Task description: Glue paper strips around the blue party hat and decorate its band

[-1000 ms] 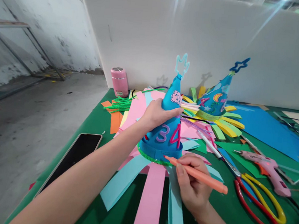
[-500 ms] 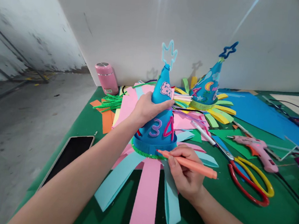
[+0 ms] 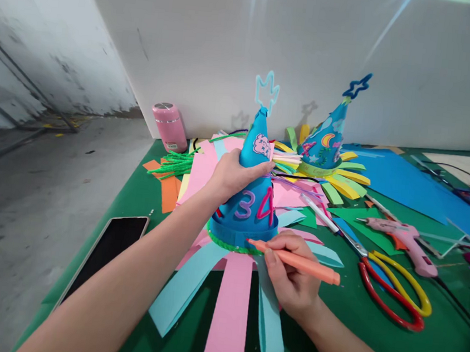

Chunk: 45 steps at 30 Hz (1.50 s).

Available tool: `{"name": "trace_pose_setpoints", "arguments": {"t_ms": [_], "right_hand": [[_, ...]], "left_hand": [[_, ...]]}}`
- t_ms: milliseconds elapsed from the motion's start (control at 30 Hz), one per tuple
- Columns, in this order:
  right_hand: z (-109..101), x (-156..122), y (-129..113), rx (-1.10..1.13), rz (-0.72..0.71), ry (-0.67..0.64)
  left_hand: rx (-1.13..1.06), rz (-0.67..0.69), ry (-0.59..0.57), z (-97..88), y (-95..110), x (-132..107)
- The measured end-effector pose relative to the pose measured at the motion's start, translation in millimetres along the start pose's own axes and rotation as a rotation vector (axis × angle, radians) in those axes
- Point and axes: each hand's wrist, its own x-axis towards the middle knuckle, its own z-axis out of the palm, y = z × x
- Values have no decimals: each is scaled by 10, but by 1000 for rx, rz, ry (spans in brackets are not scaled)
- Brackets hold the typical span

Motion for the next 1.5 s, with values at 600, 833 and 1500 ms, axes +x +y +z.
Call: {"name": "trace_pose_setpoints", "arguments": {"t_ms": [600,833,1500], "right_hand": [[-34,23,29,-83,-36,63],[-12,15,15,-58,5,70],[-3,26,14,-46,16,94]], "left_hand": [[-4,-49,-16,-36,48,-13],[-38,-55,-28,-33,30,-2],[-49,-53,-22,-36,2,-2]]}}
